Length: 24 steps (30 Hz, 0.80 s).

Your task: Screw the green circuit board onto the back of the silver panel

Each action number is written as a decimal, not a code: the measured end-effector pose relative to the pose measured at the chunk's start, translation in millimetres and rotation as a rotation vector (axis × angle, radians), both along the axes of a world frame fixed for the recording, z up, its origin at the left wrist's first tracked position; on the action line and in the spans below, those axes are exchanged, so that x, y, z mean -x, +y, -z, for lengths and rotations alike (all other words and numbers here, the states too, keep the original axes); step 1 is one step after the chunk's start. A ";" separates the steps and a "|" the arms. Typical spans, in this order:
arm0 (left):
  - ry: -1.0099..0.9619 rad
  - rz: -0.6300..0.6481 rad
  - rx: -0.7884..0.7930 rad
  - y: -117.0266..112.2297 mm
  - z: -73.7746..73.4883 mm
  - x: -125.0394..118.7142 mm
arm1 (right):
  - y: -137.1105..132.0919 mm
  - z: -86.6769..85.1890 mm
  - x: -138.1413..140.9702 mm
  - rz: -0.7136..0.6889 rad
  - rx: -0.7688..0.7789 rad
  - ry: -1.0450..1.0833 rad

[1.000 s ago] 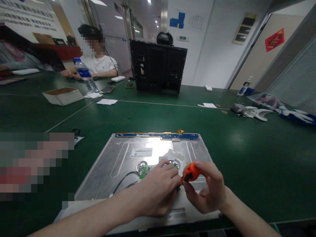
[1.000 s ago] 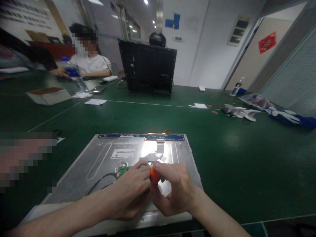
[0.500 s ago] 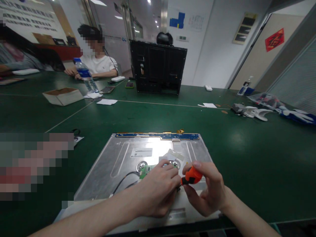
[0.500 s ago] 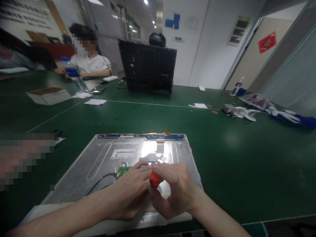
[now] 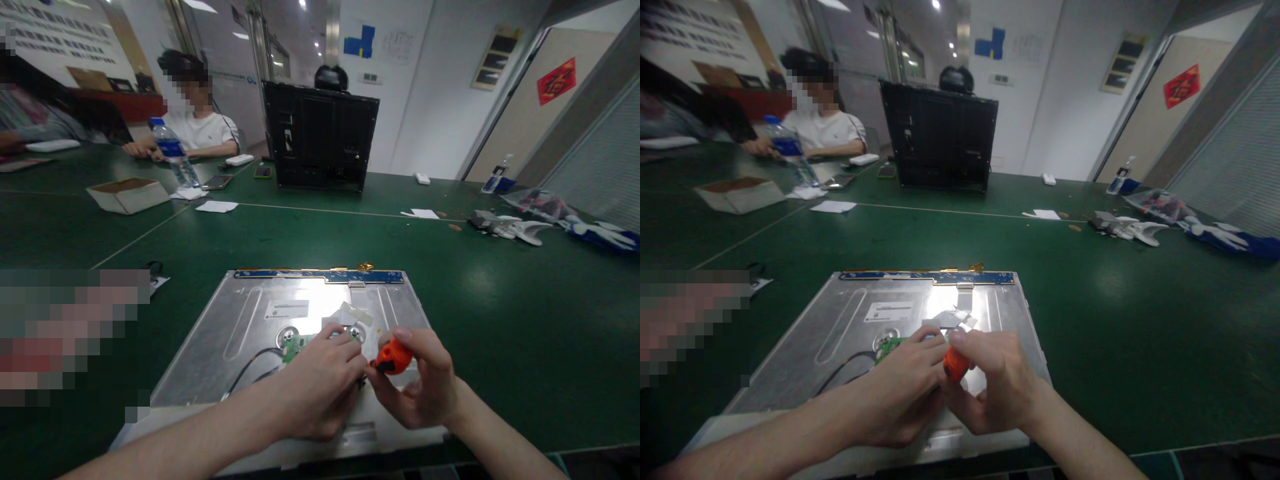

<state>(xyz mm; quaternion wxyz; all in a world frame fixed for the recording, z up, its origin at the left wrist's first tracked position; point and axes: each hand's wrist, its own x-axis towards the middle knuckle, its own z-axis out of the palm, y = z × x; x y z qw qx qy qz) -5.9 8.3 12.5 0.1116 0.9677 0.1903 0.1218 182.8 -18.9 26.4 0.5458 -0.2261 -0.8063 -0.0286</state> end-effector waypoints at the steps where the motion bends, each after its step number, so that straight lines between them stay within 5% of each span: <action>1: -0.001 -0.002 -0.005 -0.2 0.0 0.0 | 0.0 -0.9 0.1 0.009 0.001 -0.002; 11: 0.005 0.007 0.005 0.5 1.0 1.2 | 0.5 -4.0 -0.9 -0.083 0.008 0.005; 24: 0.010 0.004 -0.002 -0.7 0.3 1.3 | 0.1 -4.5 0.4 -0.004 -0.010 -0.013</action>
